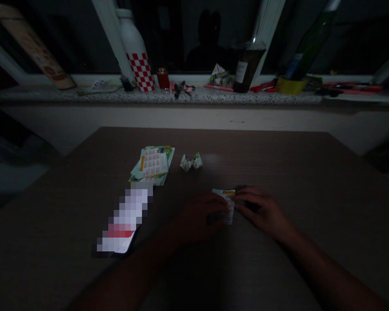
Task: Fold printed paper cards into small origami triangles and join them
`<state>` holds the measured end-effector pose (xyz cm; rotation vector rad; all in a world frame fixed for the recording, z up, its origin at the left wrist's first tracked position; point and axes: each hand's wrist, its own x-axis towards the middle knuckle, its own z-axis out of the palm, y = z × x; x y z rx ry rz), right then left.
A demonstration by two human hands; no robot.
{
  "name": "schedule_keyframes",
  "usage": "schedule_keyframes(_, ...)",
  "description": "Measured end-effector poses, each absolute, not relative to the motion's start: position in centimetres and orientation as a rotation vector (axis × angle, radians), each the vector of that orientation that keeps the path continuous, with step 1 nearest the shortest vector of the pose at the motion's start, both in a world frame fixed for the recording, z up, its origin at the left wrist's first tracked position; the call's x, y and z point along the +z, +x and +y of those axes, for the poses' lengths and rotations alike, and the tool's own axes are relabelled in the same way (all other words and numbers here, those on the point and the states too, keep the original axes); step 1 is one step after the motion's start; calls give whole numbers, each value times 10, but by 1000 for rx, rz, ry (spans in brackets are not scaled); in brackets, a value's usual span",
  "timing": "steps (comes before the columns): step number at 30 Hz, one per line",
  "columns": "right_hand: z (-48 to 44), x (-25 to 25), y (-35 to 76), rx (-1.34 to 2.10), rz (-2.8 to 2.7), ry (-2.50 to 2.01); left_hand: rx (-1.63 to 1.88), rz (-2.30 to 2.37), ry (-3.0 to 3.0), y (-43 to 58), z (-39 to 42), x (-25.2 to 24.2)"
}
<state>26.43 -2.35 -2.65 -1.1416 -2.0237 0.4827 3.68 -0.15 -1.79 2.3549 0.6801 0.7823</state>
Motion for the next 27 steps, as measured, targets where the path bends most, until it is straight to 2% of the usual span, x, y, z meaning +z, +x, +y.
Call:
schedule_keyframes(13,-38,-2,249,86,-2020,-1054,1092,741,2412,40,-3,-14)
schedule_keyframes(27,-40,-1,240,135,-2109,-891,1124,615,2581,47,-7,-10)
